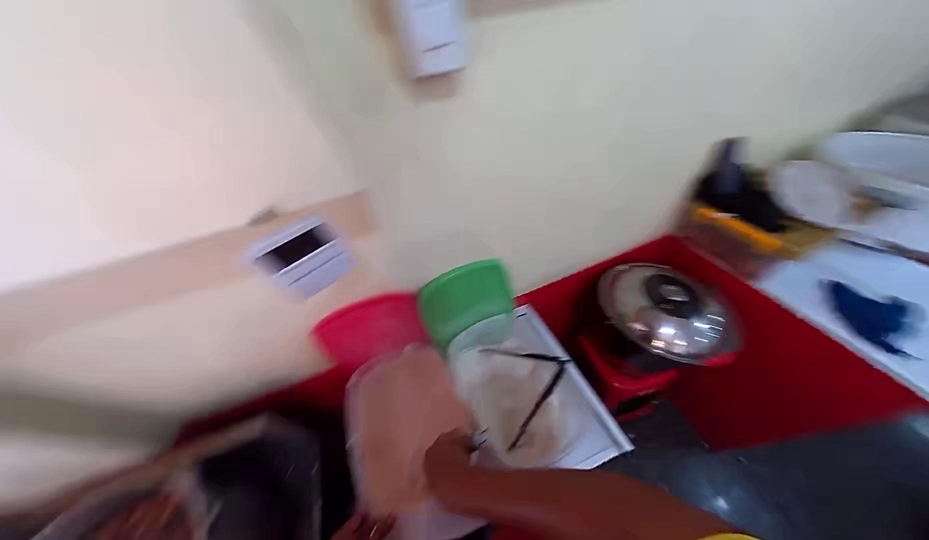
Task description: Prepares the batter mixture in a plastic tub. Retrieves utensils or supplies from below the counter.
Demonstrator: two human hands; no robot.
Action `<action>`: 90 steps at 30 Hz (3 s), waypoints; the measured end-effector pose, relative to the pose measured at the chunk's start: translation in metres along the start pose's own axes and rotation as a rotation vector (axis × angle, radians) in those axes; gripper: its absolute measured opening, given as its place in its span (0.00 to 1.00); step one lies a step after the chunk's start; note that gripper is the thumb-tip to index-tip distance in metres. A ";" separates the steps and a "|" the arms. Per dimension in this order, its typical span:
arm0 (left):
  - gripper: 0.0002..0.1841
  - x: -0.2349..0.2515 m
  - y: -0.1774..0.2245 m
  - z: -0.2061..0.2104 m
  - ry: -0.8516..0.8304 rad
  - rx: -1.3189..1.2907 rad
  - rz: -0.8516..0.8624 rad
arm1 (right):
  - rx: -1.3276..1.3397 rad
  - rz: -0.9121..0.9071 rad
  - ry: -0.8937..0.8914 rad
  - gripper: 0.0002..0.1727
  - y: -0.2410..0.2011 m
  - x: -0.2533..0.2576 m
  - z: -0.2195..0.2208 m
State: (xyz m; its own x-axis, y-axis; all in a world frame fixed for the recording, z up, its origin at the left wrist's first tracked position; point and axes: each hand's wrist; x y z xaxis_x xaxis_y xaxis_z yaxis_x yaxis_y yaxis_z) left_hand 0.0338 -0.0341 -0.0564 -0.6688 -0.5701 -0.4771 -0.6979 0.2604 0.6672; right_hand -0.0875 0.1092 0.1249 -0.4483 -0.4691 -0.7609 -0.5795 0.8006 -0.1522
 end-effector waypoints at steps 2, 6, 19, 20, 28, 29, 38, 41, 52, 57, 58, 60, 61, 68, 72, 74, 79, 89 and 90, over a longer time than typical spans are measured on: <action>0.30 0.017 -0.049 0.004 0.078 -0.172 0.002 | -0.021 -0.062 0.020 0.25 -0.028 0.030 0.010; 0.44 0.018 -0.063 0.002 0.024 -0.228 -0.116 | -0.224 -0.256 -0.039 0.26 -0.017 0.083 0.029; 0.46 0.015 -0.079 0.018 -0.065 -0.567 -0.152 | -0.402 -0.180 0.156 0.28 0.027 0.214 -0.004; 0.46 0.013 -0.079 0.019 -0.077 -0.604 -0.155 | -0.351 -0.169 0.211 0.30 0.020 0.219 0.004; 0.46 0.009 -0.075 0.024 -0.116 -0.737 -0.186 | -0.445 -0.090 0.118 0.30 0.022 0.226 -0.017; 0.45 0.008 -0.074 0.027 -0.112 -0.753 -0.173 | -0.426 -0.111 0.133 0.32 0.014 0.223 -0.004; 0.46 0.004 -0.079 0.015 -0.121 -0.737 -0.176 | -0.529 -0.225 -0.003 0.34 -0.003 0.220 0.003; 0.45 0.003 -0.080 0.017 -0.116 -0.745 -0.196 | -0.659 -0.265 -0.129 0.31 0.022 0.206 -0.008; 0.44 0.005 -0.084 0.016 -0.083 -0.738 -0.206 | -0.560 -0.208 -0.041 0.28 0.019 0.230 -0.050; 0.46 0.012 -0.083 0.020 -0.121 -0.711 -0.198 | -0.574 -0.285 -0.063 0.31 0.018 0.214 -0.010; 0.46 0.011 -0.084 0.021 -0.117 -0.708 -0.209 | -0.602 -0.307 -0.060 0.28 0.034 0.220 -0.022; 0.46 0.010 -0.084 0.021 -0.112 -0.698 -0.220 | -0.540 -0.211 0.012 0.27 0.039 0.236 -0.045; 0.47 0.011 -0.083 0.021 -0.111 -0.701 -0.221 | -0.482 -0.180 0.056 0.29 0.026 0.239 -0.045; 0.47 0.010 -0.084 0.021 -0.108 -0.706 -0.218 | -0.491 -0.233 0.019 0.27 0.039 0.238 -0.047; 0.49 0.011 -0.082 0.020 -0.125 -0.694 -0.221 | -0.449 -0.274 0.057 0.31 0.002 0.221 -0.008; 0.49 0.012 -0.081 0.018 -0.120 -0.698 -0.232 | -0.559 -0.321 -0.018 0.28 0.021 0.219 -0.014; 0.48 0.012 -0.082 0.019 -0.113 -0.691 -0.226 | -0.384 -0.169 0.118 0.31 0.012 0.229 -0.025; 0.48 0.014 -0.078 0.018 -0.114 -0.683 -0.224 | -0.522 0.015 0.087 0.25 0.024 0.235 -0.049; 0.48 0.012 -0.079 0.019 -0.111 -0.680 -0.225 | -0.536 0.034 0.061 0.24 0.020 0.234 -0.047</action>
State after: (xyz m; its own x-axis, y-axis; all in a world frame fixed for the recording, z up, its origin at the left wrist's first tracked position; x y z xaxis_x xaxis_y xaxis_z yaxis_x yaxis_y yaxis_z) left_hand 0.0756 -0.0469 -0.1256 -0.5749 -0.4613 -0.6758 -0.5318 -0.4170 0.7371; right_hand -0.2356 -0.0022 -0.0260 -0.5024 -0.4795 -0.7195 -0.8228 0.5208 0.2275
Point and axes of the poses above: each hand's wrist, its own x-axis towards the middle knuckle, its own z-axis out of the palm, y = z × x, and after that the axes turned 2 degrees about -z, right-handed
